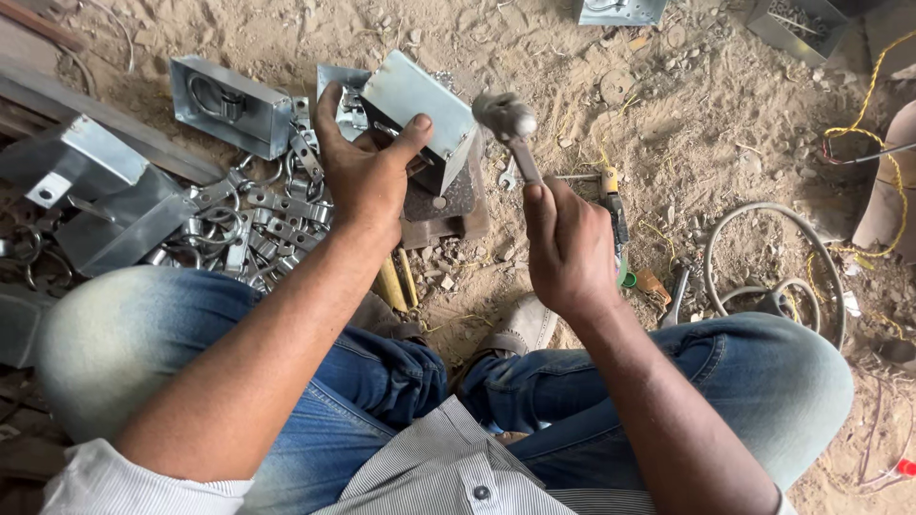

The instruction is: The person welds a metal bracket onto a small metal box with a welding electrode while sitting on the ground. They then use a hammer to tap the metal and a metal rod to pry or position parts, handling various metal components in the workshop.

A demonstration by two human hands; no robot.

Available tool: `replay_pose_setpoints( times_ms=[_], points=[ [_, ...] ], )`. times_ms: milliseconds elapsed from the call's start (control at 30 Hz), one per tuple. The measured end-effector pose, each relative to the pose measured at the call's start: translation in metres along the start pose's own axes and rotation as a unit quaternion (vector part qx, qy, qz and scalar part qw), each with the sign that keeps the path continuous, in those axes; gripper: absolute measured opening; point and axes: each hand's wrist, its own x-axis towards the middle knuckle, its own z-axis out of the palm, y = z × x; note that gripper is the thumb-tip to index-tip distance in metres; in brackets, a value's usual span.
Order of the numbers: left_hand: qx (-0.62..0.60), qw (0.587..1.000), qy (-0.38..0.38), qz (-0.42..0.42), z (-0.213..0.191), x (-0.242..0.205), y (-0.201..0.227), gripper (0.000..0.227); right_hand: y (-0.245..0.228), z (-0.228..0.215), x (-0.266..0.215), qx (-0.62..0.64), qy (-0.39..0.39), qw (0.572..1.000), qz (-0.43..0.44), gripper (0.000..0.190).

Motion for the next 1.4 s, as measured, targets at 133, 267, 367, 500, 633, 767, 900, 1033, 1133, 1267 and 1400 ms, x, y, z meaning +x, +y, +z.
replay_pose_setpoints(
  times_ms=[133,267,367,500,633,767,900,1033,1133,1267,1400],
  points=[
    [-0.008,1.0,-0.003,0.006,0.002,-0.001,0.002,0.104,0.001,0.01,0.008,-0.04,-0.084,0.987,0.131,0.048],
    [-0.011,1.0,0.003,0.014,0.001,0.002,-0.001,0.102,-0.004,-0.003,-0.004,-0.004,-0.021,0.999,0.035,0.047],
    [-0.057,0.998,-0.014,0.023,-0.002,0.002,-0.007,0.103,-0.007,0.011,-0.002,-0.024,-0.064,0.994,0.08,0.048],
    [-0.007,1.0,-0.003,0.03,0.0,0.004,-0.004,0.101,-0.006,0.01,-0.001,-0.014,-0.076,0.992,0.101,0.05],
    [-0.063,0.997,-0.031,0.027,-0.003,0.004,-0.008,0.105,-0.002,0.012,-0.007,-0.009,-0.006,0.999,-0.04,0.05],
    [-0.041,0.999,-0.015,0.033,0.001,0.003,-0.007,0.105,-0.003,0.012,-0.003,-0.039,-0.07,0.994,0.077,0.051],
    [-0.047,0.998,-0.024,0.047,-0.001,0.005,-0.008,0.106,-0.005,0.008,-0.012,-0.04,-0.007,0.999,-0.025,0.049],
    [-0.024,0.999,-0.006,0.02,0.004,0.001,0.0,0.105,-0.004,0.022,0.001,-0.074,-0.071,0.992,0.08,0.05],
    [0.014,0.999,0.028,-0.006,0.0,-0.002,0.001,0.104,-0.01,0.01,-0.011,-0.041,-0.09,0.987,0.124,0.049],
    [-0.031,0.999,-0.029,0.025,-0.002,0.001,-0.003,0.103,-0.008,0.017,-0.015,-0.05,-0.039,0.998,-0.019,0.046],
    [0.001,1.0,0.006,-0.006,0.001,-0.007,0.007,0.104,-0.008,0.01,-0.015,-0.042,-0.086,0.991,0.096,0.048]
  ],
)
